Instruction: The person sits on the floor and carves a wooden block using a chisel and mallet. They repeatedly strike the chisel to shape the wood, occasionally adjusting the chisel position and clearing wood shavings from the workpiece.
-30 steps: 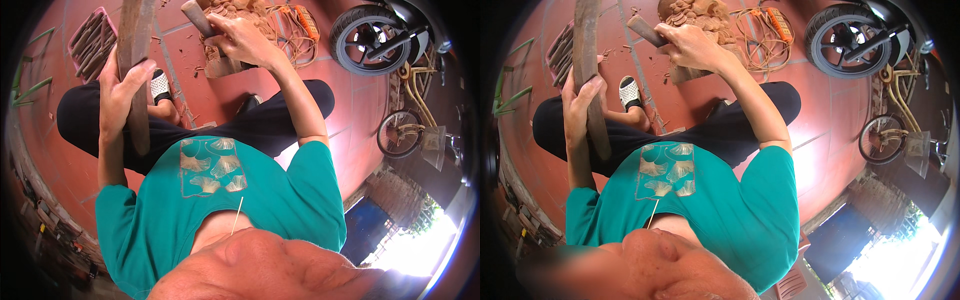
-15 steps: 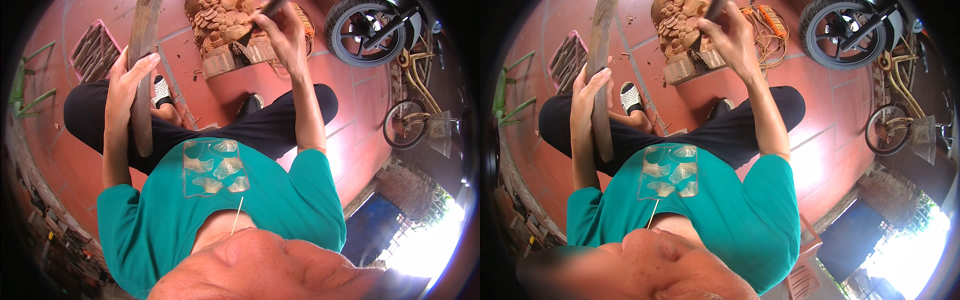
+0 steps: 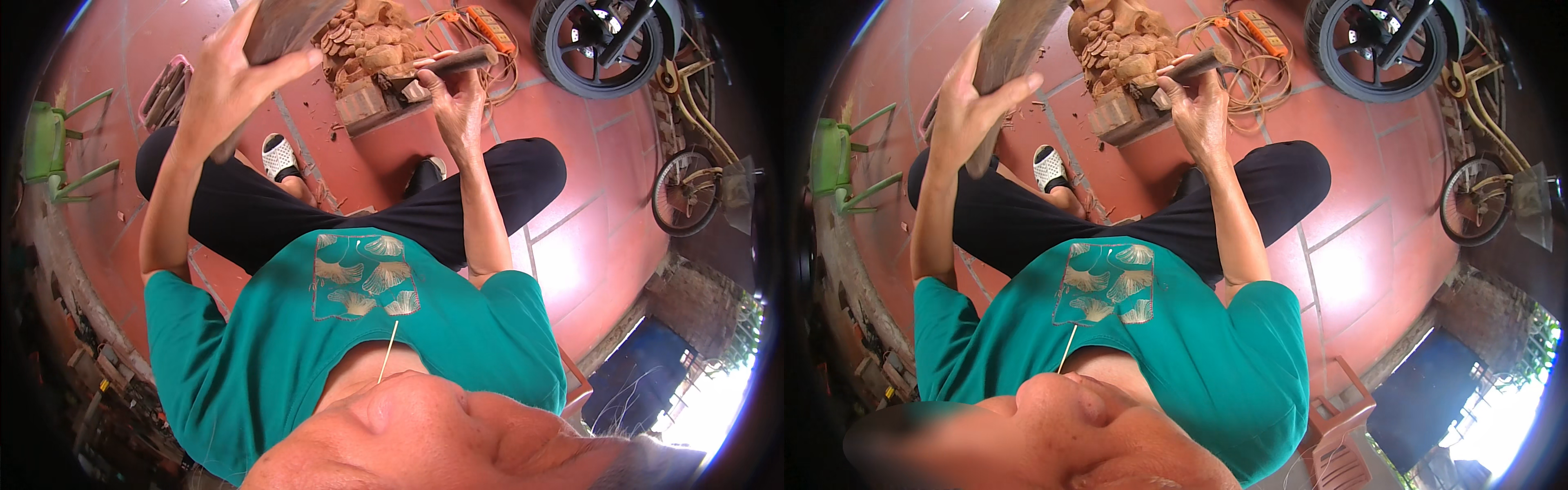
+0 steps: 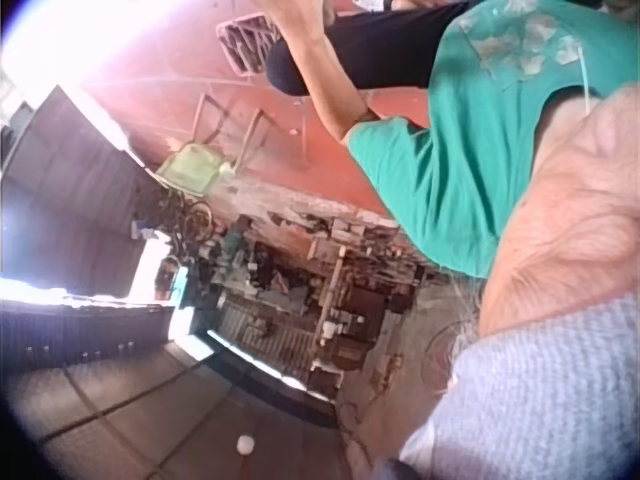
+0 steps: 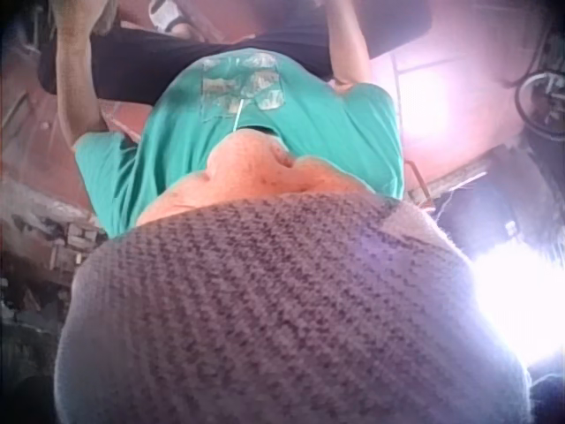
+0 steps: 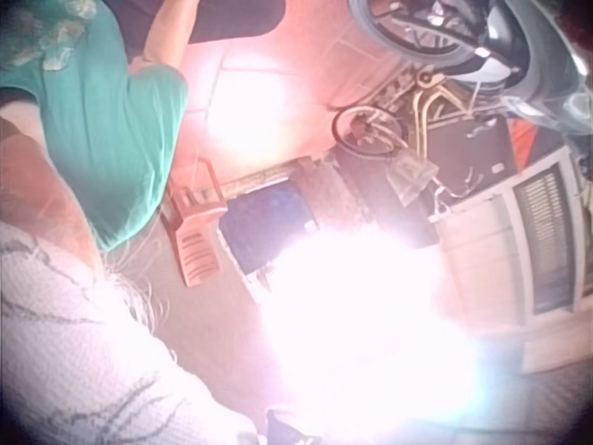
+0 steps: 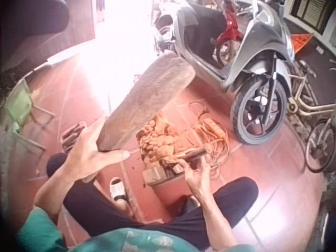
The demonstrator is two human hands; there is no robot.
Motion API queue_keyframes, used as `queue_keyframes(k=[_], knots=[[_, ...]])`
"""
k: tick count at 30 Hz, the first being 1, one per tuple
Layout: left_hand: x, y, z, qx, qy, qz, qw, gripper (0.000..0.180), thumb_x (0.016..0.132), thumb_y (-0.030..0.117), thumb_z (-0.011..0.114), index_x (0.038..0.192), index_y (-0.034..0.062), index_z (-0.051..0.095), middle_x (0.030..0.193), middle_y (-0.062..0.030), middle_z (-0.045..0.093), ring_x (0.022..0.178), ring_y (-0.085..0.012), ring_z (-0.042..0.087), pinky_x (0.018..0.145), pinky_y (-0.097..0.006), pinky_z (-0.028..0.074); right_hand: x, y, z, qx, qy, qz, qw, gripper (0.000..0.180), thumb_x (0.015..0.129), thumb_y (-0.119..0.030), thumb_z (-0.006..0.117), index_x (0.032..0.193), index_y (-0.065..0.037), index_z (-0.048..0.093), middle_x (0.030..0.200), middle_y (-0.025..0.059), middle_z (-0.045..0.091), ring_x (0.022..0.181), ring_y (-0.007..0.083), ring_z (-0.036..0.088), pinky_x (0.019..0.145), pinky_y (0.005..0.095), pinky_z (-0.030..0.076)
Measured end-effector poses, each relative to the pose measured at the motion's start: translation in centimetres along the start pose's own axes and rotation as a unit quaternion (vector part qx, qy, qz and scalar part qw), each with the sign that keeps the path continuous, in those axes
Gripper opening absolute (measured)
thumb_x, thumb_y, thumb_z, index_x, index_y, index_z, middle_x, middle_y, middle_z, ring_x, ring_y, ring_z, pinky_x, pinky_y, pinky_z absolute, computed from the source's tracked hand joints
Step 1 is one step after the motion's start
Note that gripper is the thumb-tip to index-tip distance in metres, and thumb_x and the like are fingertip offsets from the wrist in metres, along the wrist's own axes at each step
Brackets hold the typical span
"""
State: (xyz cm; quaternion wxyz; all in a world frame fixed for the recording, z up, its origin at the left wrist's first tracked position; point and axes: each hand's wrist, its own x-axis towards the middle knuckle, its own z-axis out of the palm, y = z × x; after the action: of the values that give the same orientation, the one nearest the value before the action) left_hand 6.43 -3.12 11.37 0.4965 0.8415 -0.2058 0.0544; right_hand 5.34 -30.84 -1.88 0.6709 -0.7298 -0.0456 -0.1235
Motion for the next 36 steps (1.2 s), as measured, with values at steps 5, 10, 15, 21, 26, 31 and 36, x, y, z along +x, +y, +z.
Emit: queue_keyframes(k=[5,10,15,21,26,31,36], knots=[[2.5,3.0,-0.3,0.141,-0.018,0.075,0.987,0.065,0.084,0.018,0.082,0.14,0.0005,0.054,0.113,-0.014,0.072,0.104,-0.0223,0.069,0.089,-0.035,0.054,0.5,0.8,0.8,-0.015,0.001,-0.019,1.0,0.031,0.093,-0.001,0.073,0.12,-0.003,0.057,0.101,0.0073,0.074,0.095,0.0153,0.071,0.086,0.0317,0.057],[3.2,5.2,0.9,0.135,-0.047,0.066,0.988,0.073,0.081,0.02,0.087,0.141,-0.0019,0.052,0.128,-0.0238,0.065,0.118,-0.0298,0.066,0.1,-0.04,0.052,0.6,0.9,1.0,-0.092,-0.015,-0.008,0.996,0.031,0.093,-0.002,0.074,0.119,-0.003,0.058,0.102,0.008,0.075,0.097,0.0145,0.07,0.088,0.0305,0.055],[3.8,1.9,2.6,0.031,-0.128,0.105,0.986,0.08,0.081,0.014,0.085,0.149,-0.0011,0.046,0.144,-0.0246,0.056,0.13,-0.0284,0.06,0.108,-0.04,0.048,0.8,0.2,1.3,-0.147,-0.022,-0.016,0.989,0.03,0.093,-0.007,0.075,0.118,-0.002,0.059,0.1,0.0089,0.075,0.092,0.015,0.072,0.084,0.0306,0.056],[3.5,1.5,2.6,0.116,-0.188,0.073,0.972,0.078,0.078,0.011,0.077,0.15,0.0252,0.052,0.128,-0.0164,0.07,0.112,-0.0385,0.069,0.096,-0.044,0.056,1.6,2.1,1.5,-0.213,0.013,-0.141,0.967,0.031,0.086,-0.014,0.081,0.106,-0.005,0.06,0.084,0.0112,0.074,0.076,0.0265,0.072,0.069,0.0374,0.056],[4.5,3.0,0.8,0.04,-0.131,0.146,0.98,0.087,0.079,0.01,0.086,0.153,0.0006,0.041,0.147,-0.0229,0.055,0.132,-0.0277,0.058,0.11,-0.039,0.047,1.0,-0.1,2.3,-0.201,-0.011,-0.076,0.976,0.031,0.086,-0.013,0.081,0.106,-0.005,0.059,0.082,0.0112,0.072,0.076,0.0267,0.072,0.067,0.0382,0.056],[3.9,0.8,1.2,0.12,-0.196,0.105,0.968,0.079,0.077,0.012,0.078,0.151,0.023,0.052,0.13,-0.0159,0.069,0.113,-0.0362,0.07,0.099,-0.043,0.055,1.1,0.0,2.5,-0.241,-0.022,-0.109,0.964,0.03,0.087,-0.014,0.08,0.104,-0.005,0.057,0.083,0.0122,0.072,0.073,0.0282,0.072,0.065,0.0396,0.055],[4.5,3.2,0.4,0.094,-0.169,0.065,0.979,0.086,0.076,0.009,0.085,0.152,0.0082,0.046,0.137,-0.0183,0.064,0.122,-0.0299,0.065,0.106,-0.04,0.05,1.4,0.7,2.3,-0.191,-0.014,-0.052,0.98,0.03,0.088,-0.015,0.079,0.105,-0.005,0.057,0.083,0.0128,0.072,0.073,0.029,0.072,0.064,0.0403,0.055]])
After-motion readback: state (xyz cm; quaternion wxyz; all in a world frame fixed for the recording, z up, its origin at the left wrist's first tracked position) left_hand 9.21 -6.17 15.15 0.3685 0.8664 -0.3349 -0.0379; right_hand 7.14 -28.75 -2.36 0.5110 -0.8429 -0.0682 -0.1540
